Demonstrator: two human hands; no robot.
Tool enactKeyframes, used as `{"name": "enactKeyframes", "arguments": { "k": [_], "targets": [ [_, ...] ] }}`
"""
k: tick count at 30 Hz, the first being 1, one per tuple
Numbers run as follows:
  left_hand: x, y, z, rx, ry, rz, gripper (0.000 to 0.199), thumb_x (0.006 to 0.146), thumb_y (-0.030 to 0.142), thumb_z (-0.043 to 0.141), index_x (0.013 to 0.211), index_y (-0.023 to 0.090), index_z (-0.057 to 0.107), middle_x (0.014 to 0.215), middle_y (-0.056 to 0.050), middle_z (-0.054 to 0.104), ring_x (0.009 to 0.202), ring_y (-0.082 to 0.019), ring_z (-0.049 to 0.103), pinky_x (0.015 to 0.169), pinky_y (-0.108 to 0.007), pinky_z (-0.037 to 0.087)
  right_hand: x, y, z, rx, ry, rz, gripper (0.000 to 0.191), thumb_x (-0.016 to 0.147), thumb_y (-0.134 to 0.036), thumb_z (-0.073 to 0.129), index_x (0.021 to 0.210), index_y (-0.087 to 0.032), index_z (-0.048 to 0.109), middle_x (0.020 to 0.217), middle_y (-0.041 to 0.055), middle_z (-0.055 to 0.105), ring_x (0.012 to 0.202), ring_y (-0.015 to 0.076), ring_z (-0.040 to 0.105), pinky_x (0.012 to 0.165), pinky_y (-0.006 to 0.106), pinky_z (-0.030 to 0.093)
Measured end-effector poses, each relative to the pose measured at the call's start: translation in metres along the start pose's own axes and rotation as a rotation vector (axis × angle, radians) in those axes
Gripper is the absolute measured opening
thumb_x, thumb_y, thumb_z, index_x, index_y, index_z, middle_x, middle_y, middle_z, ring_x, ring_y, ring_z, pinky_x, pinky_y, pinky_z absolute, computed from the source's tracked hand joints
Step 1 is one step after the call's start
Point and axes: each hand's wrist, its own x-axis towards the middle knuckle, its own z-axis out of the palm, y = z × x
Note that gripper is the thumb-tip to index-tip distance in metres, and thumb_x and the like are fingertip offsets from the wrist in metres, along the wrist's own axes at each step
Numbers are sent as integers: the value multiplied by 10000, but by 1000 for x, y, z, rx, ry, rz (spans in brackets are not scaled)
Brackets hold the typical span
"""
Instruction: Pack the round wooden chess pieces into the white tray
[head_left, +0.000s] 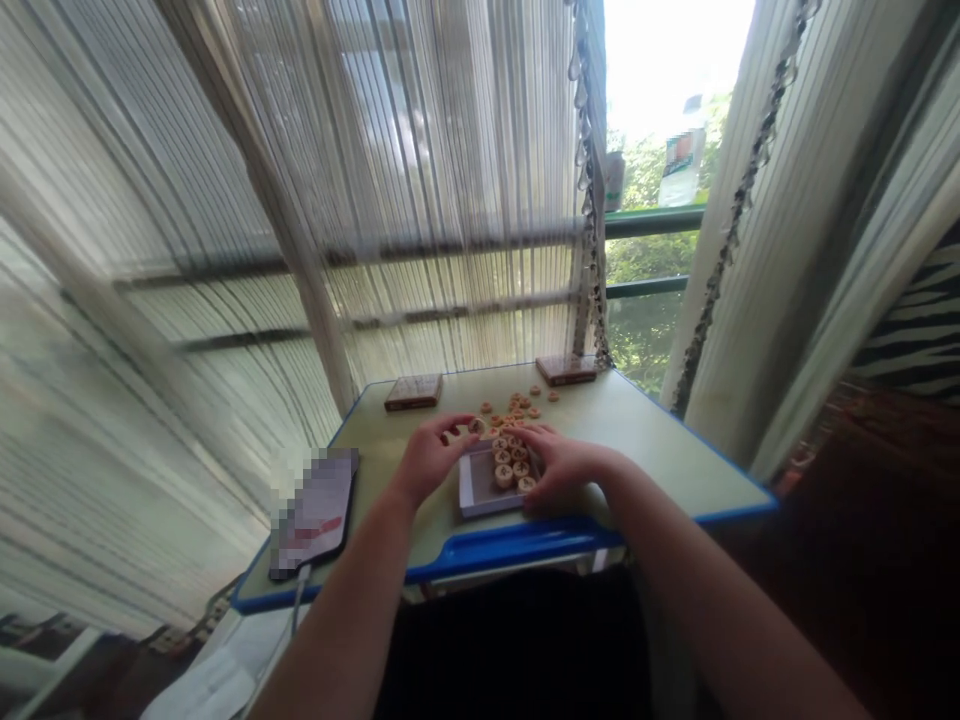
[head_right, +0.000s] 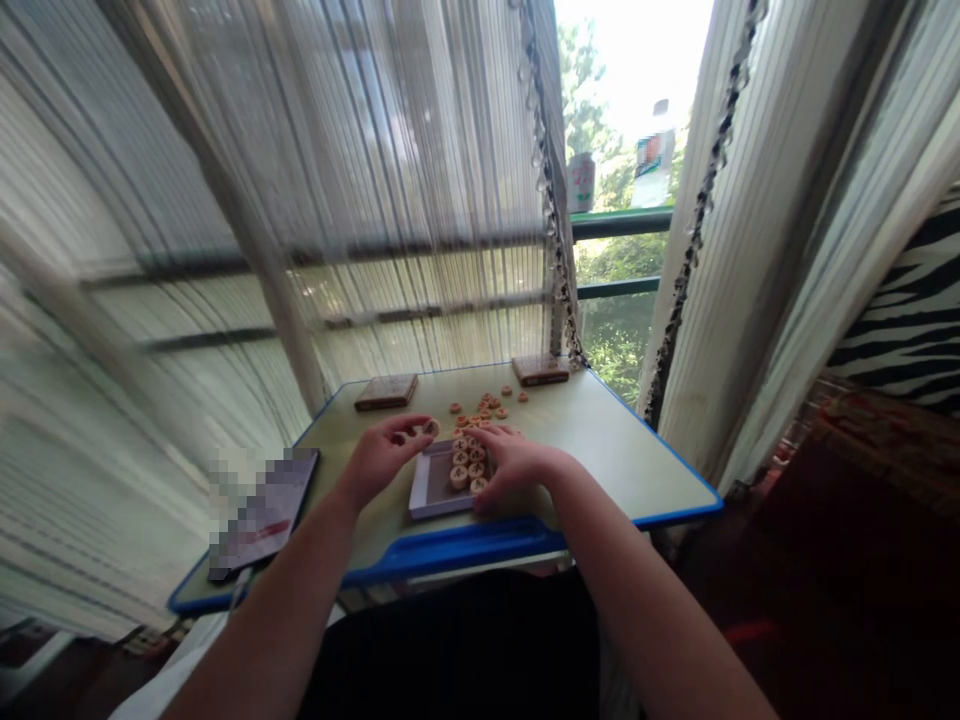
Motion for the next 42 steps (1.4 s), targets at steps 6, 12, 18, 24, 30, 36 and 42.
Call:
{"name": "enactKeyframes", "arguments": {
  "k": [6, 12, 18, 24, 30, 36, 42],
  "targets": [
    [-28, 2, 2, 164, -71, 85, 245, 671, 316, 642, 886, 209, 695, 842, -41, 675, 777, -178, 581, 712, -281, 445, -2, -3, -1, 27, 14, -10, 1083, 437, -471, 792, 1382, -320, 285, 1449, 80, 243, 1344, 334, 102, 1073, 507, 182],
    [-30, 0, 2, 203, 16, 99, 175, 663, 284, 631, 806, 205, 693, 812, -45, 676, 819, -202, 576, 814, -330, 425, -2, -1, -1, 300, 99, -32, 843, 574, -465, 735, 1327, -286, 401, 1401, 70, 364, 1282, 276, 317, 1043, 455, 284],
    [-27, -6, 4, 296, 67, 110, 214, 678, 293, 621, 854, 190, 688, 785, -36, 669, 784, -181, 569, 780, -314, 439, 12, 9, 8, 653, 404, 71, 376, 672, -414, 644, 961, -173, 637, 984, 80, 655, 894, 211, 607, 756, 338, 488],
    [-29, -6, 11, 246, 42, 60, 242, 690, 348, 639, 854, 177, 689, 756, -34, 676, 740, -165, 577, 742, -293, 450, 14, 14, 14, 485, 619, 41, 191, 691, -356, 577, 712, -172, 627, 696, 27, 638, 655, 167, 584, 628, 293, 459],
    [-35, -6, 11, 240, -28, 30, 250, 680, 403, 633, 742, 165, 680, 783, -42, 672, 777, -171, 586, 745, -286, 442, -5, 8, 27, 172, 730, 32, 214, 761, -350, 522, 800, -183, 650, 842, 60, 659, 843, 197, 581, 804, 341, 431],
    [-36, -1, 11, 326, -114, 78, 136, 670, 275, 611, 719, 172, 685, 715, -19, 640, 754, -161, 563, 758, -285, 417, -15, 2, 33, 57, 729, 135, 281, 784, -372, 504, 909, -173, 658, 962, 89, 651, 990, 226, 541, 898, 368, 380],
    [-37, 4, 12, 411, -169, 79, 200, 685, 299, 598, 794, 183, 720, 818, -42, 671, 827, -186, 551, 795, -298, 418, -15, 1, 29, 94, 718, 175, 279, 794, -384, 496, 844, -170, 669, 929, 91, 664, 951, 219, 566, 885, 353, 383]
  ]
}}
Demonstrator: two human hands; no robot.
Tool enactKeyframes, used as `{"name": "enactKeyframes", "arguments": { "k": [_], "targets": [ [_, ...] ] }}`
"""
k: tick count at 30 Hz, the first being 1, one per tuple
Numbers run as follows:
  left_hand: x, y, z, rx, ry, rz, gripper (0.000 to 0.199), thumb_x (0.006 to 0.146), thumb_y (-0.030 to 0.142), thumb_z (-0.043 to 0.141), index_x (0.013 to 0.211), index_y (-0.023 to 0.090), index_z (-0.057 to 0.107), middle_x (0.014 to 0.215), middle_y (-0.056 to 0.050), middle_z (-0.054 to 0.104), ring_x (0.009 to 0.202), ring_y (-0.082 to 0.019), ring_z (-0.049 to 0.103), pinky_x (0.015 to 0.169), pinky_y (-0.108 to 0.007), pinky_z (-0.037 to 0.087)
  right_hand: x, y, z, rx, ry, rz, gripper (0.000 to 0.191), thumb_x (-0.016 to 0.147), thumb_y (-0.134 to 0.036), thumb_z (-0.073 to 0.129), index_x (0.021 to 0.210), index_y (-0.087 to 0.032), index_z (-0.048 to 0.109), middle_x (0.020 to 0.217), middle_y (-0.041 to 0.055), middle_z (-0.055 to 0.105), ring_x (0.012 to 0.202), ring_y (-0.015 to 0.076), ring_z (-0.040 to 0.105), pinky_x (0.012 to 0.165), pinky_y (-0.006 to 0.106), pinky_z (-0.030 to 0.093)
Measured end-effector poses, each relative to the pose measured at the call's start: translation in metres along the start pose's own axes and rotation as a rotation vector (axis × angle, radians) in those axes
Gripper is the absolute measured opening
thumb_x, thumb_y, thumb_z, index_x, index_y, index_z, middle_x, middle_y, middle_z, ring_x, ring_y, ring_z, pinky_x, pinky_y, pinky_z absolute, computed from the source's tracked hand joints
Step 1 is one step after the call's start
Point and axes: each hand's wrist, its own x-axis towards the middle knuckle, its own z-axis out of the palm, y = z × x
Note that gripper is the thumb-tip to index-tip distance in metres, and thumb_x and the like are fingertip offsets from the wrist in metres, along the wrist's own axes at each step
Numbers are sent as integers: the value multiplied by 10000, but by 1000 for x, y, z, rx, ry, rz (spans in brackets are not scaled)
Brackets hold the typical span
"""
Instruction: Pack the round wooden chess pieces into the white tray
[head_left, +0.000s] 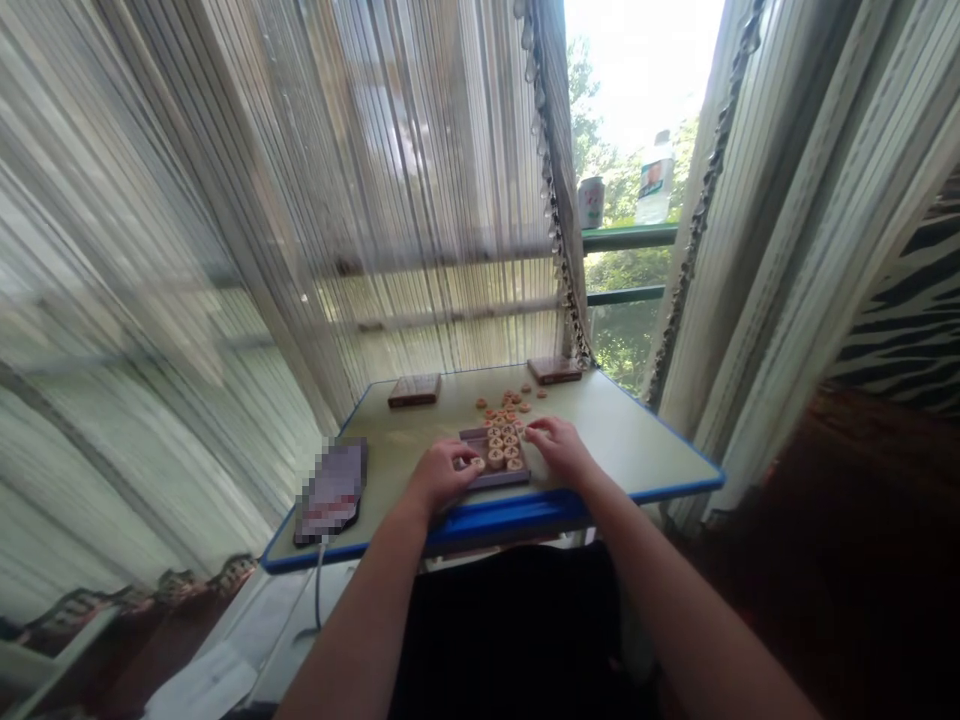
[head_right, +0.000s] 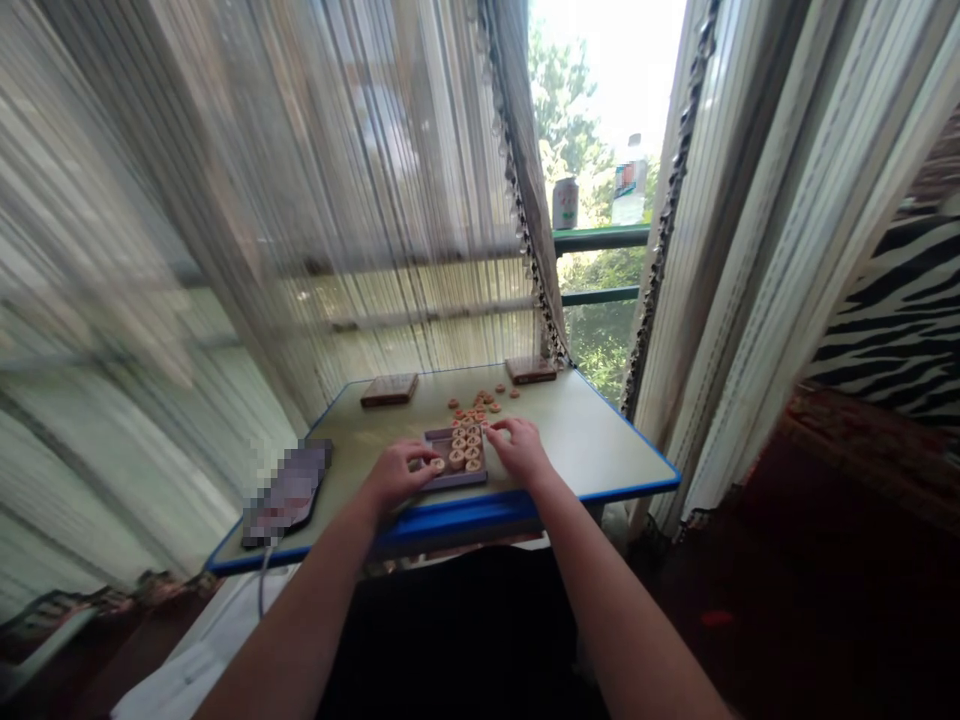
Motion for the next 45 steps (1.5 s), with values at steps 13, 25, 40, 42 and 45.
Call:
{"name": "enactKeyframes", "arguments": {
  "k": [13, 25, 40, 42, 45],
  "targets": [
    [1, 3, 0, 26, -49, 4, 223, 701, 211, 542, 804, 198, 739, 815, -42, 677, 841, -195, 529, 805, -301, 422, -9, -4, -4, -30, -37, -73, 224, 749, -366, 565, 854, -198, 671, 979, 60, 661, 1065, 223, 503, 989, 383, 288],
    [-1, 5, -4, -27, 39, 27, 233, 740, 255, 506, 696, 195, 726, 774, -37, 653, 831, -190, 518, 819, -315, 394, -14, -7, -10, 6, -167, -62, 301, 717, -359, 584, 959, -199, 665, 1138, 86, 600, 1241, 264, 365, 1046, 428, 250],
    [-2, 2, -2, 36, 53, 36, 226, 673, 198, 511, 601, 232, 723, 1023, -25, 612, 969, -230, 451, 912, -382, 355, -19, -10, -15, 39, -506, -104, 1028, 563, -404, 722, 1421, -199, 195, 1470, 108, 212, 1372, 254, 27, 1100, 422, 148],
    [-2, 3, -3, 26, 45, 39, 224, 672, 199, 515, 601, 235, 724, 1025, -24, 613, 971, -230, 450, 913, -380, 357, -19, -10, -15, 13, -511, -107, 1015, 575, -412, 712, 1422, -203, 193, 1469, 107, 214, 1371, 256, 18, 1098, 424, 152],
    [-2, 3, -3, 16, 46, 37, 211, 663, 195, 527, 592, 234, 722, 1024, -22, 616, 976, -229, 449, 916, -377, 357, -19, -10, -15, 8, -508, -109, 1007, 576, -413, 712, 1420, -225, 196, 1465, 104, 226, 1370, 269, 18, 1094, 441, 148]
  ]
}}
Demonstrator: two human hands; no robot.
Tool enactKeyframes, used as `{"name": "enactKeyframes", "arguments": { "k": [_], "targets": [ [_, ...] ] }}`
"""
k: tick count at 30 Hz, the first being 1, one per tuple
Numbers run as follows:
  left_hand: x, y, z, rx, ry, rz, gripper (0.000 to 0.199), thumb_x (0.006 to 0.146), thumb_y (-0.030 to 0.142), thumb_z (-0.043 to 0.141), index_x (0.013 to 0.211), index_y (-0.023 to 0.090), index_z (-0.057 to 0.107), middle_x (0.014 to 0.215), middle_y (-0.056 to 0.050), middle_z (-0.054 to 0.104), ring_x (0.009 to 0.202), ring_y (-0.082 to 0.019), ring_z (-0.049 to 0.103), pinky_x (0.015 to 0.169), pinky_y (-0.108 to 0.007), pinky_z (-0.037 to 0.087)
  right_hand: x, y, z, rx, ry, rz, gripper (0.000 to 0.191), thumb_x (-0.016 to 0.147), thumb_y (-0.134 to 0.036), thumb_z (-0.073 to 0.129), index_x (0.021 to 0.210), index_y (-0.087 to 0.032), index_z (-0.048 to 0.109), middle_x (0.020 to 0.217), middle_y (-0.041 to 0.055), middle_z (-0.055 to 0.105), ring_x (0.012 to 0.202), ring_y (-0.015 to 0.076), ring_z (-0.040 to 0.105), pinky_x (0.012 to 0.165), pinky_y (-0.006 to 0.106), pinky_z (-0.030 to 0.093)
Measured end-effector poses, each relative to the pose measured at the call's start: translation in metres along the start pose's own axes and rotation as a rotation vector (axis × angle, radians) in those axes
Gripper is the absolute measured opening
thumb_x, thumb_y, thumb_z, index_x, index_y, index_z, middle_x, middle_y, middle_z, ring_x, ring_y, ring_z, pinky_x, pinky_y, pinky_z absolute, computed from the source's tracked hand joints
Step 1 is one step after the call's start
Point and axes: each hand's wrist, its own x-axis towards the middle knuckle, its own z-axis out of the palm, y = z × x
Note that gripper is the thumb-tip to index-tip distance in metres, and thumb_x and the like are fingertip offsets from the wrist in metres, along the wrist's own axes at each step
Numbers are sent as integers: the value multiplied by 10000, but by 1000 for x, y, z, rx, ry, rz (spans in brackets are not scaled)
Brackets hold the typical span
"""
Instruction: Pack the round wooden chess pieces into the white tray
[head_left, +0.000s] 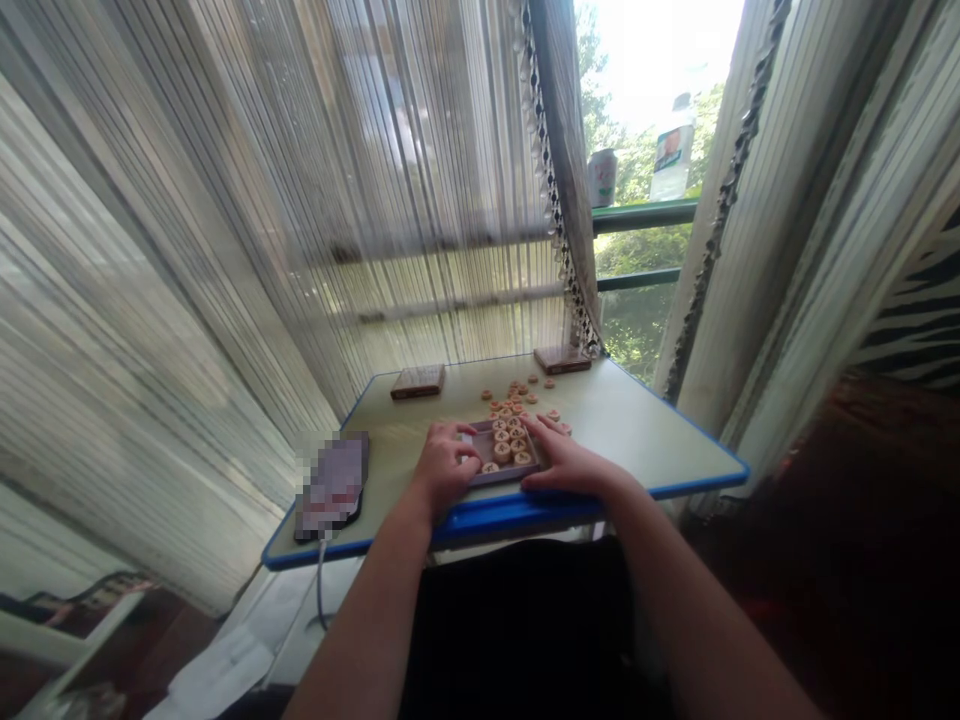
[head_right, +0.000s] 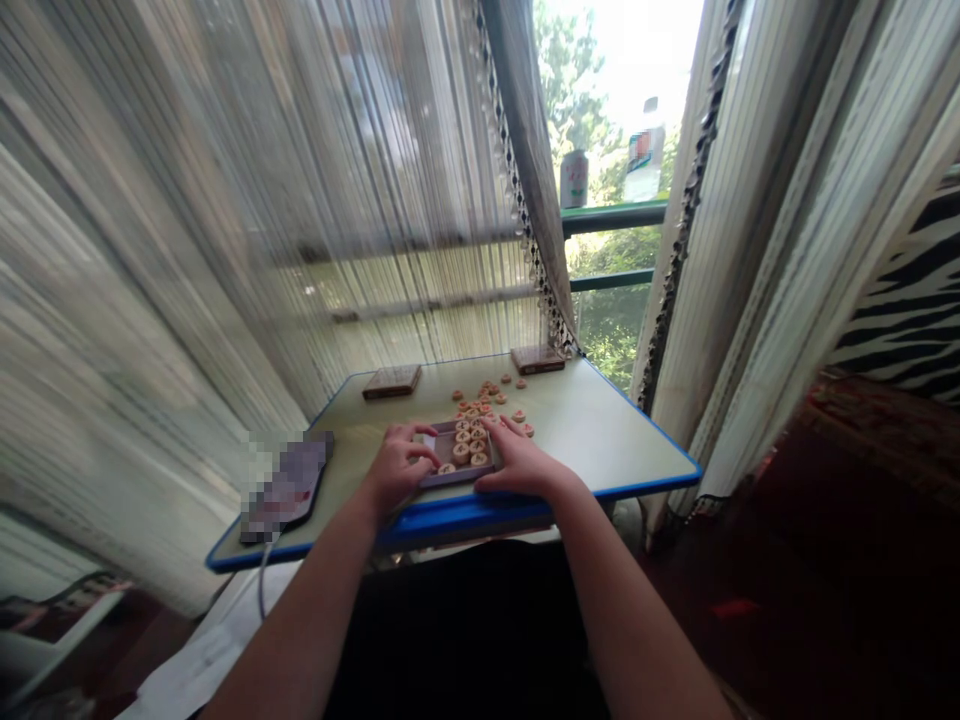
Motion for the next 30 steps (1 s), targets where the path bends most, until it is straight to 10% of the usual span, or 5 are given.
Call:
{"name": "enactKeyframes", "arguments": {
  "k": [30],
  "targets": [
    [1, 1, 0, -100, -95, 15, 212, 685, 179, 542, 642, 255, 735, 967, -23, 648, 949, -220, 485, 911, -369, 367, -3, -2, -7, 133, 1, 33, 832, 620, -476, 689, 1356, -270, 361, 1438, 96, 297, 1367, 289, 35, 1086, 496, 104]
  ]
}}
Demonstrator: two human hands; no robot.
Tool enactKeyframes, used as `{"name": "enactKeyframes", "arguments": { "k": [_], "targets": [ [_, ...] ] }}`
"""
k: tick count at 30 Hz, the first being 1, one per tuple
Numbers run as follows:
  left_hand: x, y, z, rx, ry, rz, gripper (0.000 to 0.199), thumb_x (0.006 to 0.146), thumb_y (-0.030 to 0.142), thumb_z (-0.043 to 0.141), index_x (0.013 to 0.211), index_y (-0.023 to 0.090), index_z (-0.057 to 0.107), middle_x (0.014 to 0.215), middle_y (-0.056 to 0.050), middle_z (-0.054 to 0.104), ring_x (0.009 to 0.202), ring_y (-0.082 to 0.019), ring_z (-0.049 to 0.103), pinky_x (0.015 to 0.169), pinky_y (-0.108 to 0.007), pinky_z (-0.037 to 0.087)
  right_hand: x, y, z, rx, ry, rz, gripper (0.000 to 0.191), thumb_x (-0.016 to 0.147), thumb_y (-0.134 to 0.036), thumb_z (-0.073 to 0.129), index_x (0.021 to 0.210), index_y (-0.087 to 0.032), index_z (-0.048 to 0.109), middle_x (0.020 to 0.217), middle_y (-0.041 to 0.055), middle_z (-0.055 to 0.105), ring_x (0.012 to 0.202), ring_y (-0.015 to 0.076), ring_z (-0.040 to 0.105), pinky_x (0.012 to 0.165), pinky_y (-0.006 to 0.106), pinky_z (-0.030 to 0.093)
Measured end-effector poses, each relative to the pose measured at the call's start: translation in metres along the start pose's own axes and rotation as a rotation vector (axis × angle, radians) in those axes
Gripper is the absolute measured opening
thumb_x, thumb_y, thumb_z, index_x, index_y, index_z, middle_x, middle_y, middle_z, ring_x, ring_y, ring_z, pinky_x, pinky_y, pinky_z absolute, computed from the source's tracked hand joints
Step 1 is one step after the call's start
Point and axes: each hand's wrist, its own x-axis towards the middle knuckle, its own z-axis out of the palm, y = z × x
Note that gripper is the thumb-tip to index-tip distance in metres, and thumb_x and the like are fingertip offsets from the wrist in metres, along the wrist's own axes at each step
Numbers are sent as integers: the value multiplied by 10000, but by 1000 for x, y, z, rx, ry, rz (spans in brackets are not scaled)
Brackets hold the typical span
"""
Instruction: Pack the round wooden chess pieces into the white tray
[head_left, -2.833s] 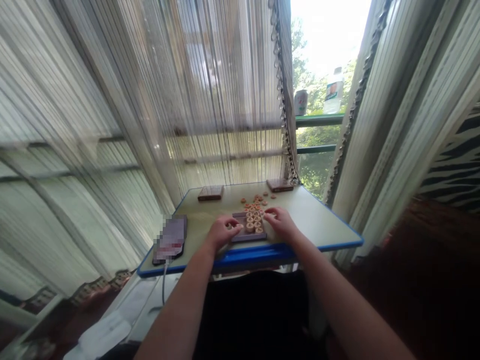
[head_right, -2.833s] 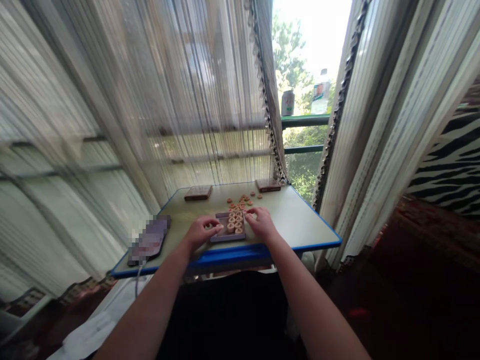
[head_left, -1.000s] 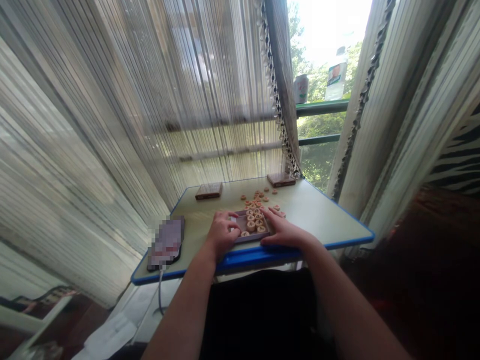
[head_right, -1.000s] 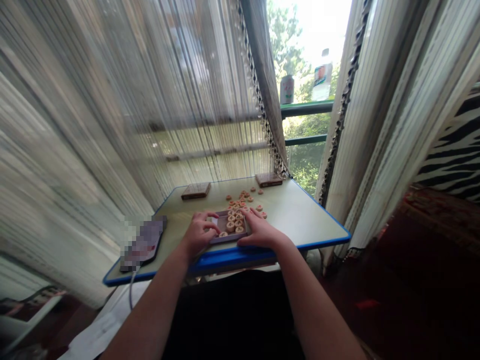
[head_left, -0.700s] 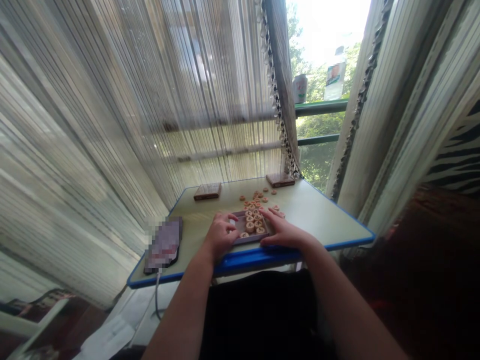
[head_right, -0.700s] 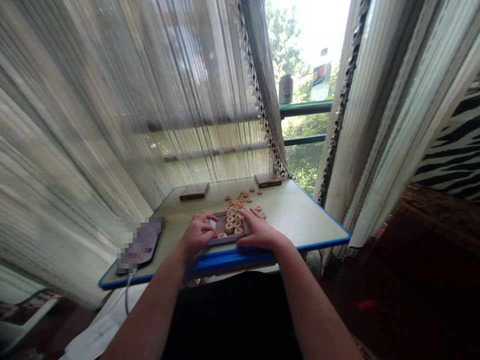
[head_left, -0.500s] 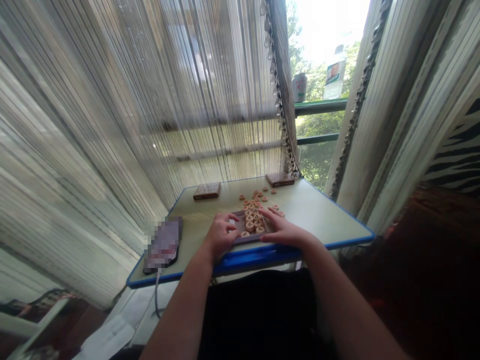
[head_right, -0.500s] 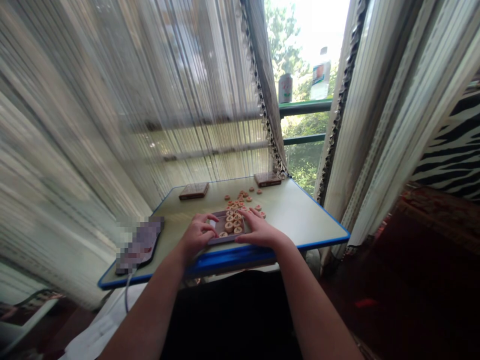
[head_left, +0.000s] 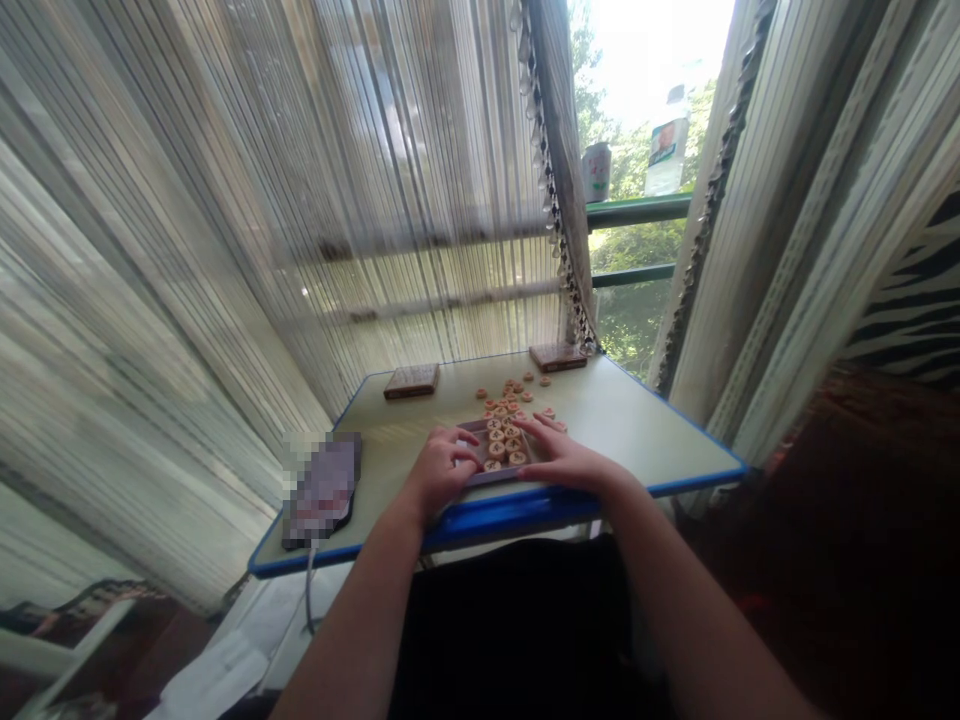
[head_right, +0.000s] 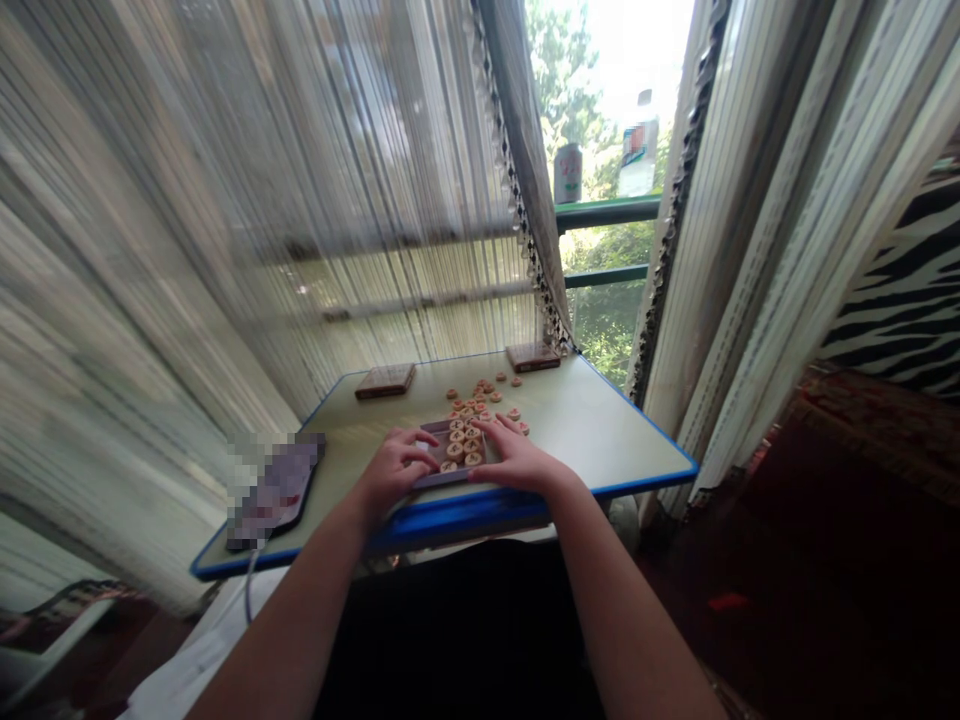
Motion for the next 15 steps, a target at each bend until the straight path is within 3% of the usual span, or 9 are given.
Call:
{"name": "enactKeyframes", "arguments": {
  "k": [15],
  "targets": [
    [-1, 3, 0, -52, -58, 16, 251, 700, 177, 501, 680, 257, 739, 918, -17, 640, 938, -200, 493, 915, -338, 374, -1, -1, 0, 4, -3, -1, 816, 629, -458, 685, 1355, -264, 365, 1437, 68, 308, 1368, 286, 31, 1092, 493, 103]
  ]
}}
